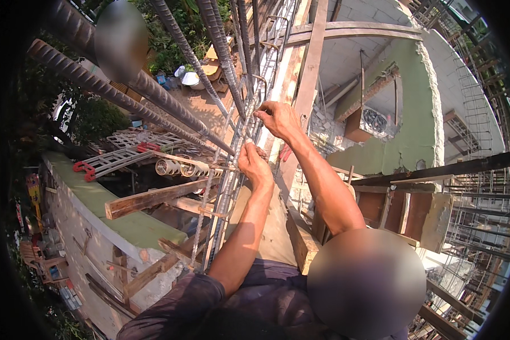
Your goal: The person ties short lengths of wire around rebar intersections using pliers to twist and snip the excess.
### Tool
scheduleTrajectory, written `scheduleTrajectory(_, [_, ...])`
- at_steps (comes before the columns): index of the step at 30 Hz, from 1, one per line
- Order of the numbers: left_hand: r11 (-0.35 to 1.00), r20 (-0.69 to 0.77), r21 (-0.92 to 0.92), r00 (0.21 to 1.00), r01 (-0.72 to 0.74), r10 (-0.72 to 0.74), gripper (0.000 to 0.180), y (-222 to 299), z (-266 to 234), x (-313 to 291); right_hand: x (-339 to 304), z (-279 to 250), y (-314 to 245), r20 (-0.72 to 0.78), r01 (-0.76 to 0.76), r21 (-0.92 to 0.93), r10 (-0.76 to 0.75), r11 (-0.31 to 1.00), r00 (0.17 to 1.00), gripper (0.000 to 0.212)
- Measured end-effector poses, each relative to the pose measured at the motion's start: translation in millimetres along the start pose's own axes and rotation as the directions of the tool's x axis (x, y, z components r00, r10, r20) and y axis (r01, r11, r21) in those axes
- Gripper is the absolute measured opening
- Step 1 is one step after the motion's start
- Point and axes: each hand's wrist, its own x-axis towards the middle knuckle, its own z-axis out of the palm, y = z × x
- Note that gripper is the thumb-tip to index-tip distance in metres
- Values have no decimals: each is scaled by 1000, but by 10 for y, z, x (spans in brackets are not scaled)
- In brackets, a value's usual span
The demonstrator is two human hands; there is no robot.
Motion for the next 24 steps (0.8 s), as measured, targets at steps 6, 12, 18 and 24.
scheduleTrajectory(6, [1000, 6, 0, 1000, -30, 30, 41, -18, 88, -7, 76, -26, 18, -419, 98, -161, -158, 982, 894, 21])
scheduleTrajectory(12, [999, -6, -50, 1000, 6, -6, 42, -32, 119, -9, 145, 24, -93, -571, 49, -17, -50, 999, 820, 23])
scheduleTrajectory(18, [998, 3, -54, 1000, 12, -12, 39, -26, 123, -18, 121, 50, -31, -416, -162, 153, 212, 975, 884, 29])
scheduleTrajectory(24, [999, 1, -41, 1000, -5, 5, 39, -39, 51, -3, -272, -50, -200, -368, 377, -215, -432, 901, 824, 17])
